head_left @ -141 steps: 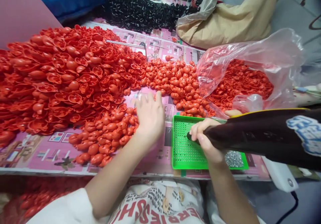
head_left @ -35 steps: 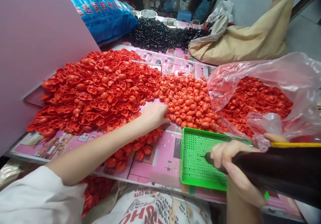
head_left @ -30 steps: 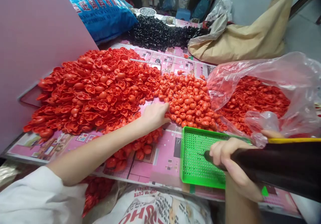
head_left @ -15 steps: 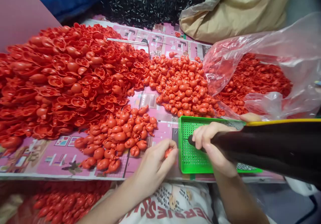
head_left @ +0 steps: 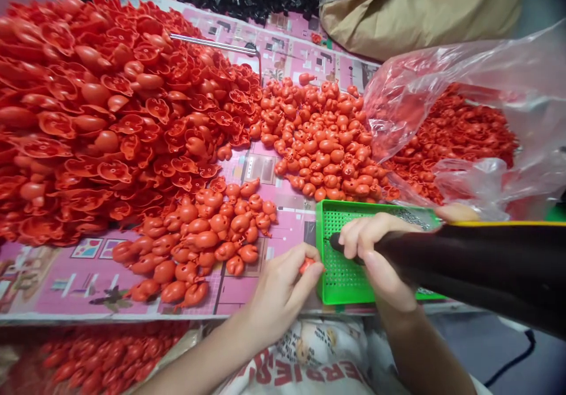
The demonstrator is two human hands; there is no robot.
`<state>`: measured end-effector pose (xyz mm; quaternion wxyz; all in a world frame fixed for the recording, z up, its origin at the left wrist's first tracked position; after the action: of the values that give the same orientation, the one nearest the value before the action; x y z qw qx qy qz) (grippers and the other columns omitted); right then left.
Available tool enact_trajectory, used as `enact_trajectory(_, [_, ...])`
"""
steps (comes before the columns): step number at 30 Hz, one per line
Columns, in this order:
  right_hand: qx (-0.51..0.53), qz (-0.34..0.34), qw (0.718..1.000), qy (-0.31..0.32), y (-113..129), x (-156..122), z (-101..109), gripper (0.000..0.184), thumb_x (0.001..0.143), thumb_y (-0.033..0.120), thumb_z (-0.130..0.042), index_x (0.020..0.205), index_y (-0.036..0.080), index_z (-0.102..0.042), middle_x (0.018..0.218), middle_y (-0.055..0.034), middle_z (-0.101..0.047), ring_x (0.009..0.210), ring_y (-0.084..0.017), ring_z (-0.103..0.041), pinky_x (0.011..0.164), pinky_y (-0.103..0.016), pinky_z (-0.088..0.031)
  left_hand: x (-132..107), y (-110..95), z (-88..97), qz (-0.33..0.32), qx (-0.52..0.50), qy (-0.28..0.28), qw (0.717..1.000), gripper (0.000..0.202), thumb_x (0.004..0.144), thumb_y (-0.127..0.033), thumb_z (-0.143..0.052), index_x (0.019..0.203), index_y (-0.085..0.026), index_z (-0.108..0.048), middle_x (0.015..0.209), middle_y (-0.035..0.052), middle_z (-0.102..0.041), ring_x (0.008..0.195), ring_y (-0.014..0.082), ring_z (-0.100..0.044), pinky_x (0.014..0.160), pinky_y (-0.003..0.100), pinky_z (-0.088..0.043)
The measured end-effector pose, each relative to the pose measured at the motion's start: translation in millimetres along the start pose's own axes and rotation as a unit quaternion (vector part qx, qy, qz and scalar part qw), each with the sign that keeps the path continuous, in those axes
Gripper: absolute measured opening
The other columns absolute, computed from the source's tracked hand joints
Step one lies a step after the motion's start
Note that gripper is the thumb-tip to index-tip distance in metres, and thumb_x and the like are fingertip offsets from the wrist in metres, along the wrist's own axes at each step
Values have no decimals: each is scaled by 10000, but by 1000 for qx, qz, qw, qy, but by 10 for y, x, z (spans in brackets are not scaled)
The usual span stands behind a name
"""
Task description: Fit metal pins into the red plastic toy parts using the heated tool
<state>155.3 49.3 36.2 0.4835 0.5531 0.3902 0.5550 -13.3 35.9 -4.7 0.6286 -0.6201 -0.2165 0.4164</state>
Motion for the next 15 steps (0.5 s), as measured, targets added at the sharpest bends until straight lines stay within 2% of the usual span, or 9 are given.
enact_trajectory(7, [8,14,1000,25,5,37,-1,158,822,246,-611,691,199,-537,604,12,-555,567,-144,-565,645,-337,-471,-40,-23,-83,27,-15,18,999,158,984,-378,-423,1003,-230,-474,746,-46,-504,656,116,-480,644,250,-367])
enact_trajectory(15, [22,7,999,47,30,16,6,145,834,213,-596,702,188,-541,612,10,-545,593,-143,-565,650,-337,-459,-66,-4,-113,38,-27,-7,999,160,989,-375,-413,1000,-232,-484,757,-41,-514,665,114,-478,663,247,-378])
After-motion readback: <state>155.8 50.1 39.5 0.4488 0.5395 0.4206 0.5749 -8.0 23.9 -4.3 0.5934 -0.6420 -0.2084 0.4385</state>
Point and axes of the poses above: each hand's wrist, its own x-axis towards the middle knuckle, its own z-axis out of the back of the hand, y = z × x, the point moved 1 cm from there along x, towards the middle knuckle
